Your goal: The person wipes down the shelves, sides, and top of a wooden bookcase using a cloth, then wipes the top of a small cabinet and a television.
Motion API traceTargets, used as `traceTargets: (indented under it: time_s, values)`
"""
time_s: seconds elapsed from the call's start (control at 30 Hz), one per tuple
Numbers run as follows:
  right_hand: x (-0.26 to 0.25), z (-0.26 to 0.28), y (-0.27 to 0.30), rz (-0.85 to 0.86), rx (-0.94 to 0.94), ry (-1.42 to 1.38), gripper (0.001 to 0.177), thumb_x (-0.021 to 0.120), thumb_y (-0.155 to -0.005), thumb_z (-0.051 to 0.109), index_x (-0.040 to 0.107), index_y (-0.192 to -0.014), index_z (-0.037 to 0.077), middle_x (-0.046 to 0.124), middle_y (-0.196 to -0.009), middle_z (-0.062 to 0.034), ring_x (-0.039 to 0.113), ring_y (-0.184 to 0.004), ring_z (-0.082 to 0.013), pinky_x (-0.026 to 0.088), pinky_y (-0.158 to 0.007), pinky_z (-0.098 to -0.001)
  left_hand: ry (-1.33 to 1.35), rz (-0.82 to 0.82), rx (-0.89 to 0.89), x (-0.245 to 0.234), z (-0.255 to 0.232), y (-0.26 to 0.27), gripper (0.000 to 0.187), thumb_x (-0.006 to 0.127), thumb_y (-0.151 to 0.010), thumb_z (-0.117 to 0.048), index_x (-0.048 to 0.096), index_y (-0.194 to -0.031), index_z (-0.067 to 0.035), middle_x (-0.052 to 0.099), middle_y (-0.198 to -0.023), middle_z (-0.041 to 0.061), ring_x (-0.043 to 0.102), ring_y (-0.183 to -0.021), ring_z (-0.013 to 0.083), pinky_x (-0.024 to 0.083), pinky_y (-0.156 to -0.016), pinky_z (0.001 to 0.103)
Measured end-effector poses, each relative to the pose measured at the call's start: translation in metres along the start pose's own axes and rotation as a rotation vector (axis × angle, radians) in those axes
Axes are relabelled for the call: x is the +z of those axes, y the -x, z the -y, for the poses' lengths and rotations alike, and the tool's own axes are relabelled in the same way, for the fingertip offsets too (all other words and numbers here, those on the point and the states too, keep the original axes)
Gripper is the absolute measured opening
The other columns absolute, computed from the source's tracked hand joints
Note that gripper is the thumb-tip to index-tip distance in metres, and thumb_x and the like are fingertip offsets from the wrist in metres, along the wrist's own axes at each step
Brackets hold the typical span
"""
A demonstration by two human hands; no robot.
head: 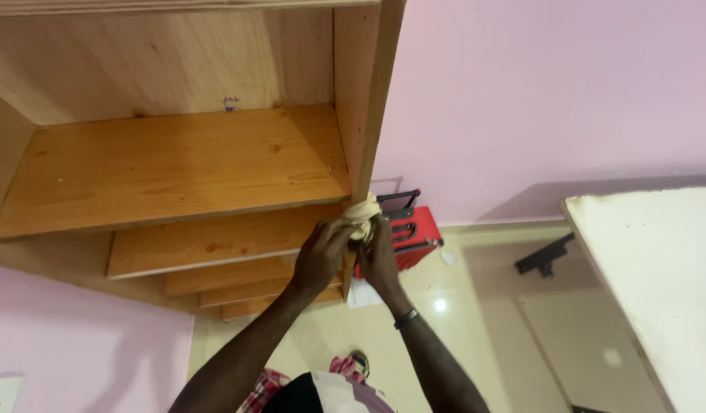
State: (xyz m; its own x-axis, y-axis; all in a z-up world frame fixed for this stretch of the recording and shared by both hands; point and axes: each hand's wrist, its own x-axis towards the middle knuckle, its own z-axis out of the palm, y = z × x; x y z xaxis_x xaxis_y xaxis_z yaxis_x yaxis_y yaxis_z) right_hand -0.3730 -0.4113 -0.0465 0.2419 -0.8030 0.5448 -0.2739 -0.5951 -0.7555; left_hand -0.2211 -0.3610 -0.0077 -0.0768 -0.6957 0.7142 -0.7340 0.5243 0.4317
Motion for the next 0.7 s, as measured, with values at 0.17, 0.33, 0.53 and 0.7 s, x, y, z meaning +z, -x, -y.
traceTargets:
  time_s: [0.17,0.33,0.53,0.7]
  values:
    - [-0.017,0.029,-0.028,-0.137,-0.179,0.181,0.071,0.066,-0.089,-0.006,0.033,-0.152,-0.002,0.040,-0.148,-0.0253,0.042,-0.138,-0.0441,0.039,-0.115,-0.0488,0.046,-0.090,0.029,-0.008,0.000,-0.033,0.033,0.070,-0.093,0.002,0.068,-0.126,-0.004,0.061,-0.130,0.010,0.060,-0.125,0.0305,0.053,-0.105,0.040]
    - [0.007,0.019,-0.023,-0.168,-0.026,0.081,0.065,0.057,-0.094,-0.010,0.034,-0.155,-0.001,0.046,-0.150,-0.0221,0.049,-0.141,-0.0379,0.044,-0.118,-0.0445,0.111,-0.061,0.048,0.001,0.013,-0.021,0.037,0.066,-0.095,0.004,0.065,-0.132,-0.003,0.058,-0.137,0.011,0.055,-0.131,0.0306,0.050,-0.111,0.042]
    - [0.074,-0.055,0.059,-0.236,0.272,0.188,0.066,0.062,-0.087,-0.006,0.039,-0.149,-0.001,0.059,-0.133,-0.0214,0.055,-0.124,-0.0369,0.047,-0.101,-0.0439,0.353,0.317,-0.134,0.026,0.063,0.057,0.041,0.061,-0.089,0.007,0.064,-0.130,0.000,0.058,-0.136,0.015,0.054,-0.131,0.0318,0.049,-0.106,0.041]
    - [0.101,-0.075,0.092,-0.250,0.514,0.021,0.053,0.062,-0.090,-0.004,0.046,-0.140,0.001,0.065,-0.126,-0.0168,0.068,-0.100,-0.0265,0.056,-0.084,-0.0359,0.311,0.438,-0.085,0.036,0.097,0.088,0.036,0.057,-0.094,0.005,0.063,-0.129,0.000,0.059,-0.137,0.015,0.055,-0.131,0.0322,0.050,-0.105,0.039]
